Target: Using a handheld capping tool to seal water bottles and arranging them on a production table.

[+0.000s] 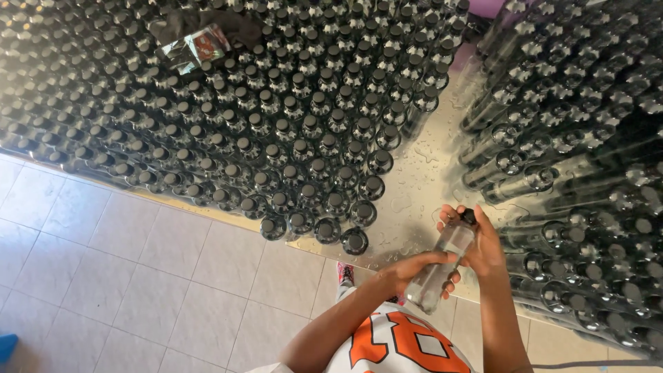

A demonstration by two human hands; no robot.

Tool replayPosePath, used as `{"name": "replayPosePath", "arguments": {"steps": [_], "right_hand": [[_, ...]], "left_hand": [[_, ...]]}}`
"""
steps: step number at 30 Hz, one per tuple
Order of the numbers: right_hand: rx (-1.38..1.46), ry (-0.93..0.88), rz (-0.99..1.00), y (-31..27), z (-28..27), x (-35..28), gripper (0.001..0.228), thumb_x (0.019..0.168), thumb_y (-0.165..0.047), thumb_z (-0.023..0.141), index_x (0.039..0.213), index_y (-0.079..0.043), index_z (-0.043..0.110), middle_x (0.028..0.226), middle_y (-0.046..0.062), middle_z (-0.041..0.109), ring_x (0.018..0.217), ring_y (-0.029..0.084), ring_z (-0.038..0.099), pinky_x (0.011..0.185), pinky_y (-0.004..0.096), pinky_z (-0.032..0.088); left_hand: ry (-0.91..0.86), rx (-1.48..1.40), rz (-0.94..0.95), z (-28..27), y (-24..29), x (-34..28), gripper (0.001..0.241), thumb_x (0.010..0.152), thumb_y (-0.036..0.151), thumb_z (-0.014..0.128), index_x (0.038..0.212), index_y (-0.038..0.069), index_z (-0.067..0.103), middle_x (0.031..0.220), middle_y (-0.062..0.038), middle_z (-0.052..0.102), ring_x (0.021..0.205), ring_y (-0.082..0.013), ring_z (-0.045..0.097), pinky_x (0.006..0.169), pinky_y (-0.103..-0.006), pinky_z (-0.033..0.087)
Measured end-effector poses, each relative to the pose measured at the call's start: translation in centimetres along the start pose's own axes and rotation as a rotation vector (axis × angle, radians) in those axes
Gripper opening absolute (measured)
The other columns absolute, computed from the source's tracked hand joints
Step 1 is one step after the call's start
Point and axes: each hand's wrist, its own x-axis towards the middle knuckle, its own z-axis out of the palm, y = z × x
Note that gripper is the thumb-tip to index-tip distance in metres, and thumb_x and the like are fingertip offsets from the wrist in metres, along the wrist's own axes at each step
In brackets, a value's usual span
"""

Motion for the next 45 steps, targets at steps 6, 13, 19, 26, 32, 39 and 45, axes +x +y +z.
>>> {"name": "replayPosePath", "arguments": {"steps": [6,13,19,26,32,39,45], "right_hand": [[-0.513,0.368,-0.027,0.4,5.3,-1.5,0.040,0.116,-0.046,0.062,0.117,-0.006,0.071,0.123,0.014,0.079,0.118,0.027,0.076,0.110,0.043,0.057],[-0.638,0.369,-0.063,-0.8,10.7,-3.9,0.062,0.118,-0.048,0.044,0.153,0.002,0.059,0.149,0.024,0.064,0.143,0.040,0.059,0.126,0.058,0.038],[-0.528,0.433,-0.173,-1.0,7.7,-3.5,0.042,0.117,-0.029,0.054,0.149,-0.002,0.058,0.156,0.020,0.061,0.143,0.033,0.059,0.127,0.056,0.039],[-0.343,0.317,-0.080,-2.4,11.6,-3.8,0.078,0.106,-0.052,0.039,0.164,0.001,0.039,0.163,0.029,0.050,0.156,0.044,0.046,0.129,0.066,0.031],[-0.242,-0.082,-0.168,-2.0,4.7,-2.1,0.064,0.113,-0.047,0.038,0.150,0.003,0.057,0.163,0.033,0.054,0.157,0.047,0.045,0.127,0.072,0.026],[-0.463,0.354,-0.032,-0.4,7.0,-2.3,0.039,0.114,-0.040,0.059,0.128,-0.006,0.072,0.133,0.017,0.077,0.129,0.028,0.072,0.116,0.043,0.051],[-0.398,0.264,-0.057,-1.4,10.1,-3.8,0.075,0.107,-0.060,0.041,0.152,-0.002,0.054,0.155,0.024,0.061,0.154,0.039,0.052,0.128,0.056,0.037]], "left_hand": [[0.692,1.265,0.037,-0.9,-0.5,0.8,0.099,0.075,0.072,0.080,0.144,0.006,0.057,0.130,-0.027,0.071,0.127,-0.0459,0.069,0.109,-0.0574,0.056],[0.573,0.878,0.138,-2.0,-0.3,1.9,0.059,0.090,0.037,0.091,0.127,0.003,0.061,0.101,-0.020,0.076,0.084,-0.0311,0.079,0.078,-0.0435,0.068],[0.491,0.874,0.143,2.1,1.5,0.2,0.052,0.091,0.030,0.089,0.124,0.001,0.060,0.099,-0.021,0.075,0.082,-0.0291,0.079,0.077,-0.0440,0.069],[0.088,0.320,0.079,2.6,0.2,0.0,0.039,0.104,0.020,0.083,0.125,-0.003,0.060,0.092,-0.019,0.076,0.075,-0.0284,0.081,0.068,-0.0436,0.072],[-0.050,0.187,0.012,1.8,0.9,-0.3,0.037,0.109,0.019,0.079,0.129,-0.006,0.060,0.098,-0.022,0.074,0.081,-0.0332,0.080,0.073,-0.0501,0.070],[0.659,1.336,0.009,0.8,1.4,0.5,0.073,0.076,0.064,0.083,0.125,0.012,0.067,0.111,-0.022,0.076,0.111,-0.0449,0.075,0.101,-0.0573,0.060],[0.285,0.576,0.081,2.4,0.4,-1.1,0.042,0.095,0.021,0.087,0.120,-0.003,0.063,0.091,-0.020,0.074,0.075,-0.0299,0.078,0.065,-0.0458,0.069]]}}
